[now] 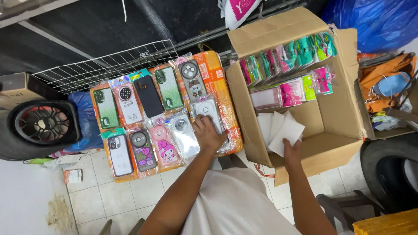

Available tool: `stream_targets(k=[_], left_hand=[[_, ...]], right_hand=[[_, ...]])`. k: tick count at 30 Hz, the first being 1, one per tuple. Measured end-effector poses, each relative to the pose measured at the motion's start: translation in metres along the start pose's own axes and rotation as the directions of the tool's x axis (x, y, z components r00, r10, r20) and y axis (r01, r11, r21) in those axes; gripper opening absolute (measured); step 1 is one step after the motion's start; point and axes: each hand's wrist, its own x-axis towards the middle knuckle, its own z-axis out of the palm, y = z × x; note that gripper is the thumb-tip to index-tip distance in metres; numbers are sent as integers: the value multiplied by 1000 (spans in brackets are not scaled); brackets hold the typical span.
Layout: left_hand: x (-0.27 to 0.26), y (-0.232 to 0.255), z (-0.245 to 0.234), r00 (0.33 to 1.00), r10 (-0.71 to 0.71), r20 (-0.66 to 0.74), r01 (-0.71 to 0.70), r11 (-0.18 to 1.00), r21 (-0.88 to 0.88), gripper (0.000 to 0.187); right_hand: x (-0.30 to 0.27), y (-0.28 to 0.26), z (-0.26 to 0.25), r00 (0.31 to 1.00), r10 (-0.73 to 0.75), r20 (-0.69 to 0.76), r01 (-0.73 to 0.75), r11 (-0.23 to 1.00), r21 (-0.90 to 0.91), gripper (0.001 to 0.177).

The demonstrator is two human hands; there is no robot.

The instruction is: Organizing and inspecting various decorative phone cases by taking them out of a box and arranging them on a table.

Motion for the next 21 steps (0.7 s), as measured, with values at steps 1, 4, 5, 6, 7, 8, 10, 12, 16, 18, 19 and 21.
stream_targets(k=[1,4,5,6,7,8,10,12,16,18,19,21], left_hand=[[-1,-1,0,1000,10,-19,-10,1000,-20,85],[-3,-5,-2,999,30,-42,-32,998,-50,81],[-2,-5,-2,998,37,-53,-40,997,-66,79],[-4,-1,-5,998,37,-56,-41,997,-69,79],[-6,1,-9,998,39,-42,-43,995,-86,76],[-7,1,-14,999,33,-35,-36,994,-103,74],[-9,-2,-17,996,52,-75,-62,989,-138,68],[-11,-10,-27,991,60,-122,-80,983,-166,63],[-5,-64,-50,930,88,-356,-188,948,-258,39],[4,-107,-69,880,79,-468,-226,937,-267,30],[8,-129,-85,869,-41,-494,-140,936,-323,29],[20,-186,-107,842,-169,-512,-52,920,-389,28]], right_hand=[[-5,-2,-1,1000,-11,0,11,1000,1,57],[-17,-4,-2,997,-67,24,66,997,32,57],[-18,-7,-3,992,-119,52,115,992,58,56],[-16,-5,-4,991,-122,53,119,991,58,56],[-14,-3,-4,991,-128,39,129,991,-31,53],[-11,-2,0,990,-135,37,139,983,-120,50],[-1,-2,5,982,-170,84,181,971,-155,44],[11,0,10,969,-200,144,225,956,-187,38],[47,12,11,949,-283,141,311,916,-255,36],[55,9,5,938,-332,96,345,917,-201,39],[53,3,1,926,-374,61,378,910,-168,36],[37,-9,-8,909,-417,33,417,898,-139,34]])
